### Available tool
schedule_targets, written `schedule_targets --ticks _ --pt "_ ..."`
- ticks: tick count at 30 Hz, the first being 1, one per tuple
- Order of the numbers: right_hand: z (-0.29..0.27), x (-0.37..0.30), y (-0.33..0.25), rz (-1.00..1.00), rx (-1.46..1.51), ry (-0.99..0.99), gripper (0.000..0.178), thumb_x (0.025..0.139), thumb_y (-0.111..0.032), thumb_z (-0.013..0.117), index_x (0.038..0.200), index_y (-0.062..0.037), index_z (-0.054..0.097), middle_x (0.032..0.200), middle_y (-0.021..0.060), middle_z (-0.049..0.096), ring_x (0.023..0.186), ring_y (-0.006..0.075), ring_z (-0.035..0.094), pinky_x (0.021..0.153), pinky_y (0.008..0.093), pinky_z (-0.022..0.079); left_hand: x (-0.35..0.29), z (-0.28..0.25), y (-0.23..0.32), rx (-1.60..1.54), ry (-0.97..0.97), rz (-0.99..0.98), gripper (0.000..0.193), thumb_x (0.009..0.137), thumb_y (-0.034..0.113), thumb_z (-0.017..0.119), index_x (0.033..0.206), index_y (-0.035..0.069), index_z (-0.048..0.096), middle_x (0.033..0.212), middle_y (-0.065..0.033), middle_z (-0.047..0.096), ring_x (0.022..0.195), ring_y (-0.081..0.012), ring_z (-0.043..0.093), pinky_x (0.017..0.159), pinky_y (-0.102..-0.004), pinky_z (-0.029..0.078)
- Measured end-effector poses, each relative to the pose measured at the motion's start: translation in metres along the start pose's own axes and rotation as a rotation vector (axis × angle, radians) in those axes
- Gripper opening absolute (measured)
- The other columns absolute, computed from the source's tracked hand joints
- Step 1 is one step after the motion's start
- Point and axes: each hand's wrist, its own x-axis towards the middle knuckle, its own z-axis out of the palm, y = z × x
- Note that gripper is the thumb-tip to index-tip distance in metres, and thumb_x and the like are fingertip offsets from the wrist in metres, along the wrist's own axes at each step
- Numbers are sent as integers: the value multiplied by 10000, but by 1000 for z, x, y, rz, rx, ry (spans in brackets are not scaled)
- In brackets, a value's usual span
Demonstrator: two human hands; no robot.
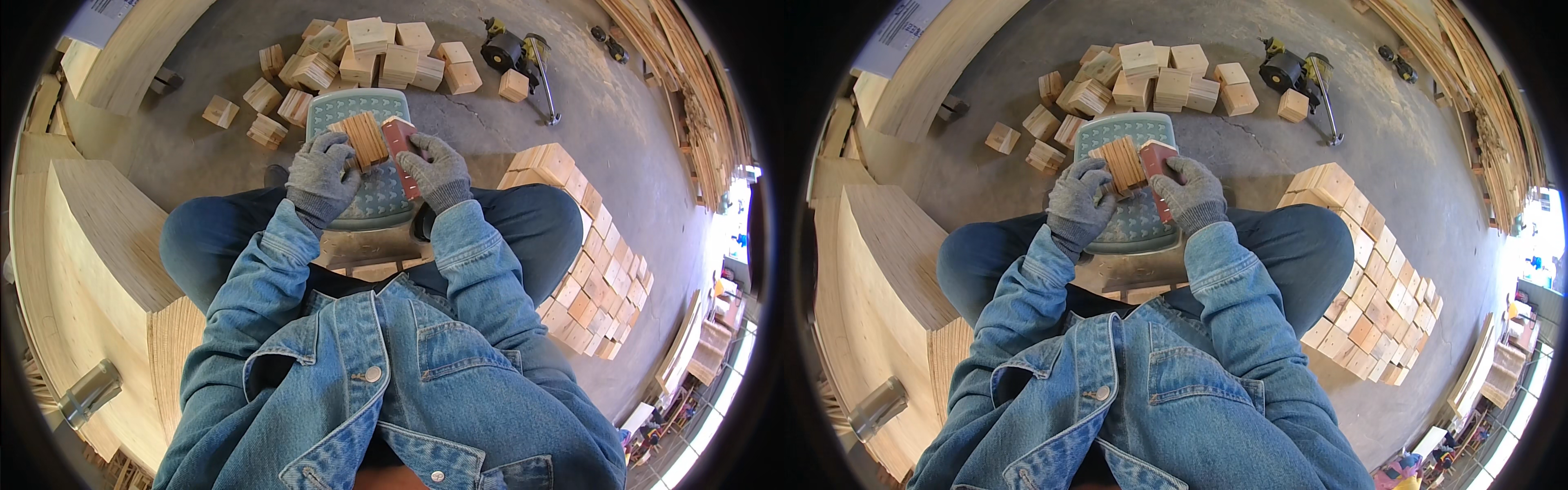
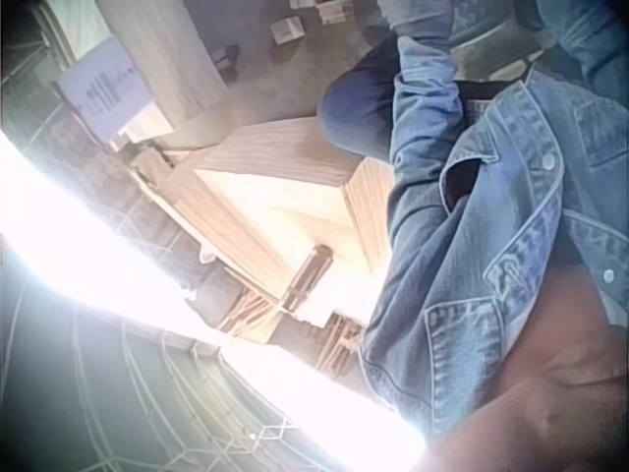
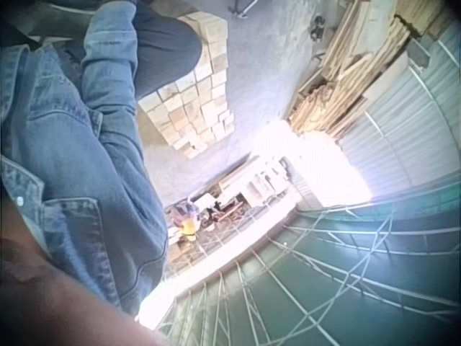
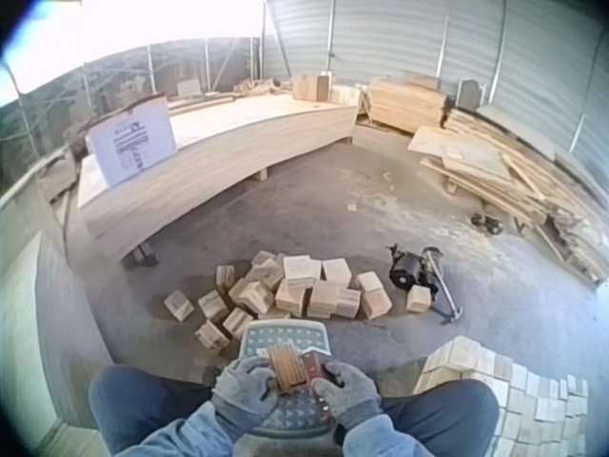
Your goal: The person sits on a low stool and sands small wooden blocks one by one using a sanding block. They rotate each block to sand multiple faces and then place the finished pieces into a growing stack on the floor.
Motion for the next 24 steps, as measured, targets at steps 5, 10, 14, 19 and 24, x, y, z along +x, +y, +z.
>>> schedule_targets --ticks 5,10,14,19,24 --pt "-1 0 -1 15 -13 -5 572 892 -299 861 1377 -47 693 1339 175 708 1200 293 704 1049 394 567 2 0 -1 -17 -14 -26 391 827 230 819 1168 72 712 1390 -146 630 1268 -370 636 1076 -504 535" --pt "0 2 1 -12 -38 1 574 891 -311 861 1375 -51 695 1348 176 705 1209 293 700 1058 391 561 1 -7 5 -29 -27 -37 415 802 217 823 1175 74 710 1402 -144 621 1288 -368 618 1090 -499 530" --pt "1 2 3 -6 -39 -6 568 894 -310 858 1377 -57 695 1359 176 700 1217 292 697 1061 393 560 0 -5 3 -38 -36 -55 438 791 202 827 1192 75 704 1412 -141 613 1304 -365 604 1101 -489 525" --pt "2 2 5 -4 -40 -2 573 895 -297 860 1381 -46 688 1344 179 709 1197 292 709 1047 393 568 1 -4 4 -30 -32 -50 342 807 200 813 1116 78 734 1400 -125 624 1294 -364 606 1094 -488 523" --pt "2 0 1 -3 -29 -11 574 899 -298 858 1381 -38 686 1331 181 714 1189 294 714 1040 393 572 0 -2 2 -31 -9 -26 273 813 202 809 1051 83 750 1356 -116 645 1270 -361 616 1071 -491 530"
